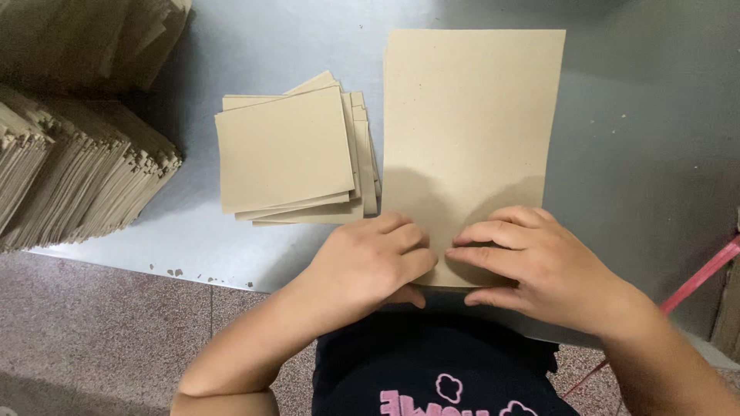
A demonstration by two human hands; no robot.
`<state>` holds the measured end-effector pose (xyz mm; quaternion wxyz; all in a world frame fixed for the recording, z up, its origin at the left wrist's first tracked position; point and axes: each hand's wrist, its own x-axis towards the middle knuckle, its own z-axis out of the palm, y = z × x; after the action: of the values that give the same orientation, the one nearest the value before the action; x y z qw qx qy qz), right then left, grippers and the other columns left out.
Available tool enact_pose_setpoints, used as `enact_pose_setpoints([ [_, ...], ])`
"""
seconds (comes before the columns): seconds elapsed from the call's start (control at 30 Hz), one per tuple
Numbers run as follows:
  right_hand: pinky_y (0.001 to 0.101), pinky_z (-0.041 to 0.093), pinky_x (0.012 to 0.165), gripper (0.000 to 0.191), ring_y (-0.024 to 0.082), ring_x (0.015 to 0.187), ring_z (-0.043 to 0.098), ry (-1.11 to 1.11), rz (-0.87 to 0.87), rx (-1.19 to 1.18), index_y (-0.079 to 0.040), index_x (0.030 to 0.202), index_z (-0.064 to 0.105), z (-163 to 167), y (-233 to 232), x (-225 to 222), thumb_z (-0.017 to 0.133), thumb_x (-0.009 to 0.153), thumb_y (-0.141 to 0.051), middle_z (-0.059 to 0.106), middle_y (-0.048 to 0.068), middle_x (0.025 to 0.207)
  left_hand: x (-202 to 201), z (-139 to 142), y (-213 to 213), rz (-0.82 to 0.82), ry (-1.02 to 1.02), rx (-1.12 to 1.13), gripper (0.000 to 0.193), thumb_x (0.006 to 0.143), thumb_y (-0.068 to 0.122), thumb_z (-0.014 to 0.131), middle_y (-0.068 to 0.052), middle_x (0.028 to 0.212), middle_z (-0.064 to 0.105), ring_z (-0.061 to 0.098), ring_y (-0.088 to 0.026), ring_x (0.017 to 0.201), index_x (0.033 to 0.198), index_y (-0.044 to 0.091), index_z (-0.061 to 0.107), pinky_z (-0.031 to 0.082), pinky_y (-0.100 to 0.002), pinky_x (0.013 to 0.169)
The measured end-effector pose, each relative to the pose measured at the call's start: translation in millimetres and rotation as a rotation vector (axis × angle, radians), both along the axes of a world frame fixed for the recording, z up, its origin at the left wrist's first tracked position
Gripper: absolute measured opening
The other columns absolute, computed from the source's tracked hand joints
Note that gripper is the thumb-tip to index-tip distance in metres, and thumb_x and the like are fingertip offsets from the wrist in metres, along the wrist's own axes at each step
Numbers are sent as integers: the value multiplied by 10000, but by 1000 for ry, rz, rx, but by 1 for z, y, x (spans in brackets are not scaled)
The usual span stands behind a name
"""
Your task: The person folds large kraft paper sheets in half on a metal worktable, creases the fold by hand, and stacks the folded sheets to the side. They gather a stack of folded sheets, secure it with a rubber band, and continue folding more sheets.
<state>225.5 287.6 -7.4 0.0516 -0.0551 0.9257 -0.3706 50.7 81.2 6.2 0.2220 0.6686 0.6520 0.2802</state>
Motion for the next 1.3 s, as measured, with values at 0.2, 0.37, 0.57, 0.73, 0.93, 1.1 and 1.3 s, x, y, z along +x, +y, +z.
enact_pose_setpoints([
  [0.2, 414, 457, 968, 526, 228, 1126, 599, 60, 2, -4, -161, 1200, 717, 3, -2, -3, 845, 709, -298, 677, -11, 1209, 1, 4, 2, -40, 106, 7, 175, 803, 205, 700, -54, 981, 627, 636, -263, 966, 936, 100, 654, 534, -376, 751],
  [0.37, 456, 449, 941, 595, 284, 1139, 595, 82, -69, 196, -106, 1223, 675, 15, -26, 6, 802, 647, -192, 675, 59, 1203, 12, 7, -1, -9, 241, 96, 261, 792, 182, 659, -108, 1079, 639, 651, -296, 1056, 1016, 50, 667, 573, -386, 927],
  [0.57, 437, 450, 1018, 646, 262, 1256, 601, 103, -76, 224, -102, 1306, 651, 13, -16, 25, 755, 671, -160, 668, 68, 1331, -4, -15, -17, 84, 23, 88, 285, 869, 119, 688, -73, 1234, 702, 675, -260, 1184, 1152, 96, 722, 567, -348, 918],
  [0.73, 432, 469, 1044, 537, 206, 1204, 673, 76, -169, 67, -181, 1126, 764, -3, 14, 34, 687, 621, -15, 753, -19, 1208, -10, -25, -13, 208, 2, 206, 261, 853, 117, 727, -58, 1195, 699, 672, -289, 1166, 1113, 144, 732, 571, -411, 936],
  [0.93, 437, 456, 1089, 394, 168, 1205, 686, 124, -180, -175, -198, 1169, 761, -2, 11, 52, 801, 792, -307, 771, -74, 1149, -12, -19, -20, 102, 100, 218, 310, 806, 125, 739, -52, 1092, 769, 722, -266, 1040, 1115, 95, 747, 569, -394, 806],
  [1.1, 374, 518, 1008, 266, 238, 1044, 707, 215, -442, -83, -200, 1096, 684, -21, 8, 36, 782, 873, -306, 738, -5, 1003, -1, -34, -9, 512, -87, 3, 676, 832, 202, 851, -62, 768, 641, 652, -213, 672, 1411, 81, 523, 530, -346, 603],
  [1.3, 263, 506, 660, 773, 96, 689, 608, 50, -891, -243, -33, 1556, 342, -46, -3, 23, 733, 905, -176, 638, -19, 761, 0, -43, 13, 760, -249, -111, 870, 866, 202, 821, -36, 586, 589, 594, -178, 476, 1581, 132, 331, 510, -315, 495],
])
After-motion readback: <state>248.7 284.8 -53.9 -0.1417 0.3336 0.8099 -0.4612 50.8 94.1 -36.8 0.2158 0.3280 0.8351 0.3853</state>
